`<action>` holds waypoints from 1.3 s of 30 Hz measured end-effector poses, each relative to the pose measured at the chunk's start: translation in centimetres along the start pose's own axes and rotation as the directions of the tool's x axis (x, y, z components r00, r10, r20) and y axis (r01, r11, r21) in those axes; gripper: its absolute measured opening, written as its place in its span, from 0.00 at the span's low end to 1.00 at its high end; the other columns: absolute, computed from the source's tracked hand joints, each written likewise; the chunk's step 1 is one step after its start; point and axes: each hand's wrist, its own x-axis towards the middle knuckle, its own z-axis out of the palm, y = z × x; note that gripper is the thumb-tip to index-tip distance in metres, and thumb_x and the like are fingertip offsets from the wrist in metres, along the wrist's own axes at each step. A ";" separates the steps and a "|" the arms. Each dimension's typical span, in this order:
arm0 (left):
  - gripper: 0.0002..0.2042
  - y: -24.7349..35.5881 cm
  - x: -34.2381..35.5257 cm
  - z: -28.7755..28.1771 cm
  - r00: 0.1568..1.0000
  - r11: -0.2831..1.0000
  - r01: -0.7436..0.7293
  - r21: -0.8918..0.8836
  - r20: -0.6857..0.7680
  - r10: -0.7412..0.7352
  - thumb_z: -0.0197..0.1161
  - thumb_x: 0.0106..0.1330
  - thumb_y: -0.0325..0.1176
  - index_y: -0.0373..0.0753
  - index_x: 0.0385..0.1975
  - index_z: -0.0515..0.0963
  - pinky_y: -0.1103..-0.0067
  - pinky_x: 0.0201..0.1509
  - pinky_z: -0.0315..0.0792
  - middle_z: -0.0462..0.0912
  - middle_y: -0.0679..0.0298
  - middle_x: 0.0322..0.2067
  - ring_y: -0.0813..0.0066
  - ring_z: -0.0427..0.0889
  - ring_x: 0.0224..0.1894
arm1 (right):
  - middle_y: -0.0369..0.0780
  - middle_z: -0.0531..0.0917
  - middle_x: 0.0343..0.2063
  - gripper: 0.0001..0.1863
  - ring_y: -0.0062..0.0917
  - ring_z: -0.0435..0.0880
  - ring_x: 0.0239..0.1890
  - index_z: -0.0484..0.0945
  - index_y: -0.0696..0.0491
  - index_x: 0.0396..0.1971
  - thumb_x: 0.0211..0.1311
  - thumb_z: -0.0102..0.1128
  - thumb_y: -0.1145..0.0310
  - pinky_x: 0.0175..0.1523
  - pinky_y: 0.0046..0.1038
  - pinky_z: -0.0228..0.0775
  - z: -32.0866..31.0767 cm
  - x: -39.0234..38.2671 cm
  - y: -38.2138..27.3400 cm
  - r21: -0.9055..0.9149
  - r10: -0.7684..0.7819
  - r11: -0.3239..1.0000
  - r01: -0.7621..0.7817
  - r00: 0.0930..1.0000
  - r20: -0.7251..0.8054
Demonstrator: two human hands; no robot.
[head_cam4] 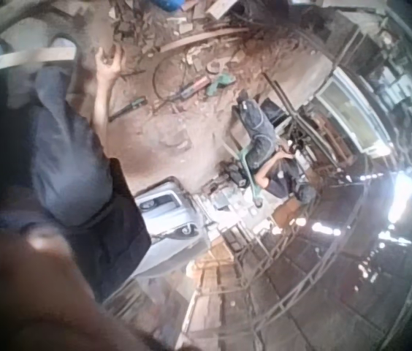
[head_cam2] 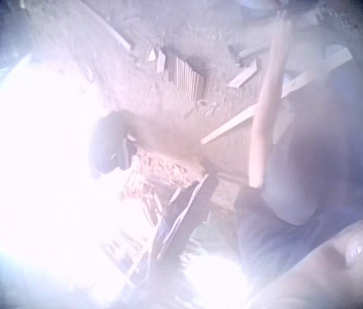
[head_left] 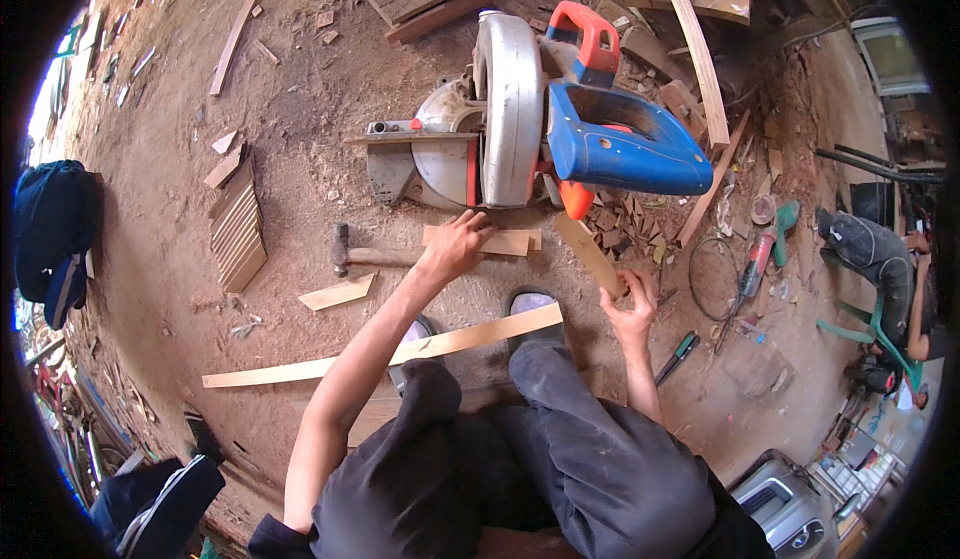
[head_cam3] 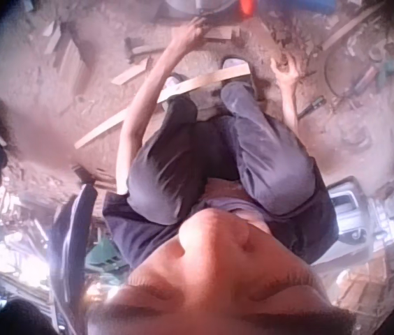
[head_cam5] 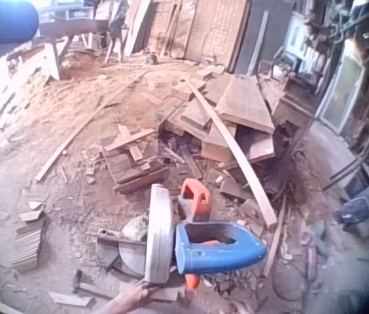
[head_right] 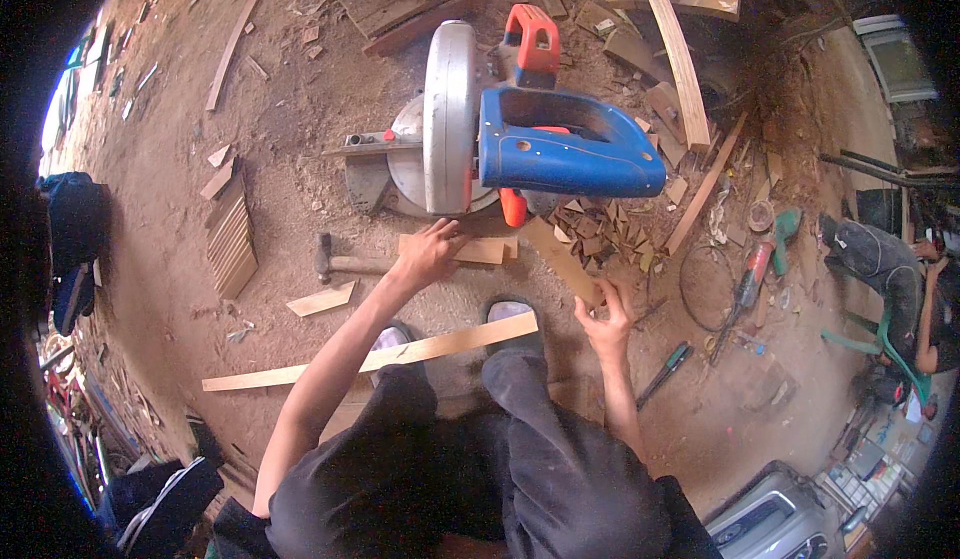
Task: The person cuts a piece of wood using a miter saw.
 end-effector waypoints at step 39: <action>0.25 0.6 -7.1 -4.8 0.921 0.903 0.376 -0.207 -0.022 -0.388 0.72 0.64 0.34 0.37 0.60 0.77 0.62 0.61 0.73 0.80 0.57 0.52 0.56 0.79 0.58 | 0.42 0.79 0.58 0.45 0.37 0.75 0.65 0.74 0.54 0.67 0.45 0.83 0.64 0.67 0.41 0.70 10.9 6.3 -2.4 -0.174 -0.259 0.894 0.412 0.794 0.549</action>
